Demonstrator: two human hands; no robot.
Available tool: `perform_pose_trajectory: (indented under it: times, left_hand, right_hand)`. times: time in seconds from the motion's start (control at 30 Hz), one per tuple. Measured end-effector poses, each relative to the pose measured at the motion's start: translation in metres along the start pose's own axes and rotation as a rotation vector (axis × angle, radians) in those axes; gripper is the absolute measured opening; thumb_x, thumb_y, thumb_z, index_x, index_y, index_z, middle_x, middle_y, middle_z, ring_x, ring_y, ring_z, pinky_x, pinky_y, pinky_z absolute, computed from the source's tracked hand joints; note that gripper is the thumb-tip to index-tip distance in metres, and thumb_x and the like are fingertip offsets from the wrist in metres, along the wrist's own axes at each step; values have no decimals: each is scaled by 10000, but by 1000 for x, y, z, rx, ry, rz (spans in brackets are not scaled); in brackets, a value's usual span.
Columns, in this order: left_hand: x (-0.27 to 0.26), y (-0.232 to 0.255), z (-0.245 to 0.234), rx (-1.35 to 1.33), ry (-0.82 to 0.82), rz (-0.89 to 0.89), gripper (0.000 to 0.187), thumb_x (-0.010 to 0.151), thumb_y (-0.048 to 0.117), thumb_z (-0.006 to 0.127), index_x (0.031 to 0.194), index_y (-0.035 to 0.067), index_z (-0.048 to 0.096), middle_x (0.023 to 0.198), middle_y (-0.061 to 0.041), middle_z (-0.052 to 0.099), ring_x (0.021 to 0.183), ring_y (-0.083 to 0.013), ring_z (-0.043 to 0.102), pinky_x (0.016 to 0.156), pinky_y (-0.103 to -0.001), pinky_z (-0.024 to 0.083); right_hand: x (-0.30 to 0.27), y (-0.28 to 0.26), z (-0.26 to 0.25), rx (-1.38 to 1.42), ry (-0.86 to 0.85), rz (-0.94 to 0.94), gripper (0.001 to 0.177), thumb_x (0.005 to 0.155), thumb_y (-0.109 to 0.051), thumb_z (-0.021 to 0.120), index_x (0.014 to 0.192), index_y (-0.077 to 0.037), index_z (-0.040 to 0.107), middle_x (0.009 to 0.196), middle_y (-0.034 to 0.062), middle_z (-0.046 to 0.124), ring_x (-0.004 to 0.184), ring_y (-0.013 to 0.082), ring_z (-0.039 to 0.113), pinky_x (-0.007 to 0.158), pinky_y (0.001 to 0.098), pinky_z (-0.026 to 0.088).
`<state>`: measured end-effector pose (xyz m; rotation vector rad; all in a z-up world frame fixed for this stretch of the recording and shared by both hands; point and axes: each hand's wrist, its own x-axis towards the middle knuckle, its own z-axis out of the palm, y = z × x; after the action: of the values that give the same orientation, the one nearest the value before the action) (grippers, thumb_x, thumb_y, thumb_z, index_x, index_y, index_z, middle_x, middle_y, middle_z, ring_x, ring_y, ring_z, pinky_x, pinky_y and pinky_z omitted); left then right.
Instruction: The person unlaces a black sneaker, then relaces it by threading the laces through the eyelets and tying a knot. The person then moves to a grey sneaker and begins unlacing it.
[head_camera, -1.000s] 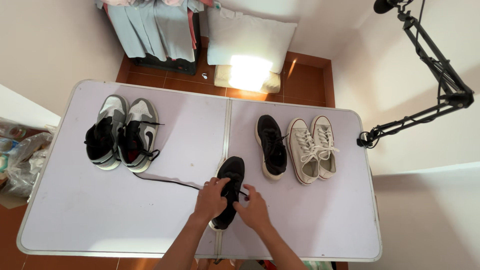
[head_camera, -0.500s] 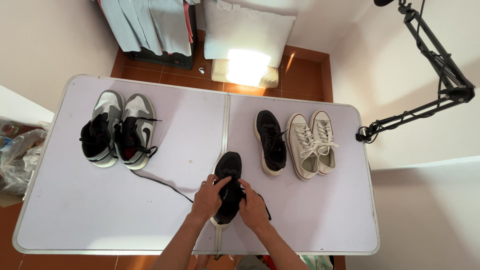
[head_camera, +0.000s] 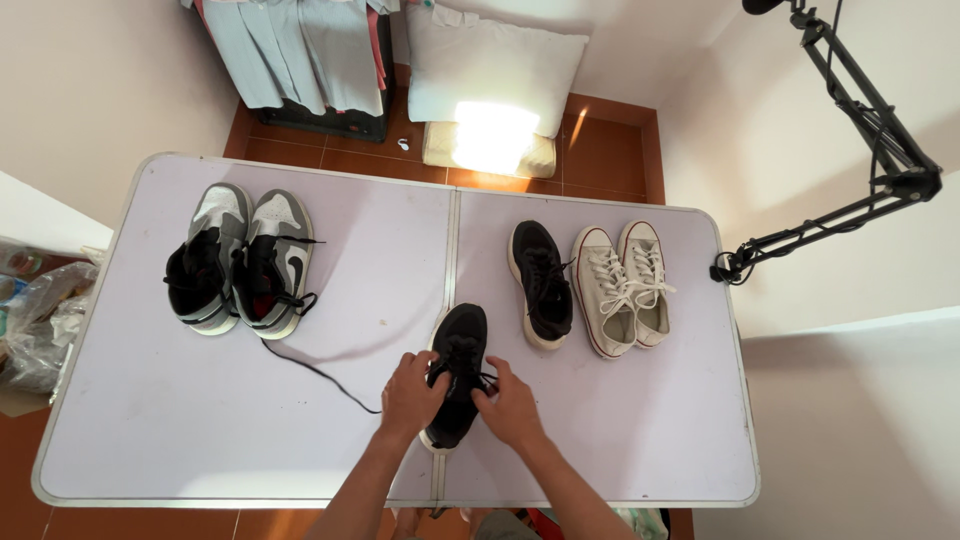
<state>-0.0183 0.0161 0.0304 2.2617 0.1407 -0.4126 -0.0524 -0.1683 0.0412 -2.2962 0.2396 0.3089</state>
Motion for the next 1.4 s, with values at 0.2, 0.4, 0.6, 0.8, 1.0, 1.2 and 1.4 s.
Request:
perform_pose_trajectory:
  times: [0.2, 0.4, 0.6, 0.8, 1.0, 1.2, 1.4]
  left_hand:
    - [21, -27, -2, -198, -65, 8, 273, 957, 210, 566, 1126, 90, 743, 1043, -132, 757, 958, -284, 709, 880, -396, 542]
    - [29, -39, -4, -184, -96, -7, 204, 923, 142, 599, 1074, 72, 717, 899, -138, 750, 792, -269, 707, 755, -382, 550]
    - [22, -49, 10, -221, -38, -145, 139, 1023, 169, 512, 1058, 92, 623, 899, -128, 766, 822, -293, 718, 790, -437, 523]
    - [19, -50, 13, -189, -65, -103, 139, 1000, 207, 543, 1053, 126, 643, 972, -117, 773, 887, -270, 708, 808, -436, 537]
    - [13, -59, 11, -357, -180, -248, 195, 1059, 244, 439, 1144, 126, 569, 1070, -66, 782, 814, -208, 741, 792, -377, 527]
    - [13, -66, 20, -590, -142, -375, 221, 1043, 260, 504, 1131, 77, 591, 1122, -63, 771, 897, -171, 718, 828, -357, 519]
    - [-7, -32, 11, 93, 433, 99, 250, 849, 161, 660, 1084, 78, 637, 1038, -130, 718, 1009, -336, 662, 864, -501, 468]
  right_hand:
    - [0, 5, -12, 121, -72, 162, 534, 913, -392, 695, 1395, -172, 628, 712, 128, 649, 651, 212, 596, 643, 348, 508]
    - [17, 14, 15, 101, 70, 72, 301, 950, -321, 675, 1048, -38, 711, 779, 91, 717, 679, 199, 658, 671, 358, 525]
    - [8, 20, 23, 121, 152, 74, 263, 961, -280, 640, 936, -19, 650, 776, 110, 703, 683, 228, 658, 660, 375, 518]
    - [10, 23, 16, 149, 67, 225, 260, 950, -294, 664, 951, -35, 683, 768, 105, 721, 688, 223, 655, 670, 360, 526]
    - [8, 30, 23, 106, 138, 107, 282, 951, -308, 651, 977, -29, 684, 801, 102, 728, 706, 214, 681, 683, 359, 537]
    - [8, 6, 28, 140, 106, 318, 315, 948, -347, 657, 1046, -49, 689, 840, 102, 738, 739, 217, 682, 716, 369, 546]
    - [9, 23, 4, 496, -9, 407, 326, 976, -302, 640, 1140, -28, 708, 858, 32, 679, 776, 141, 624, 689, 297, 493]
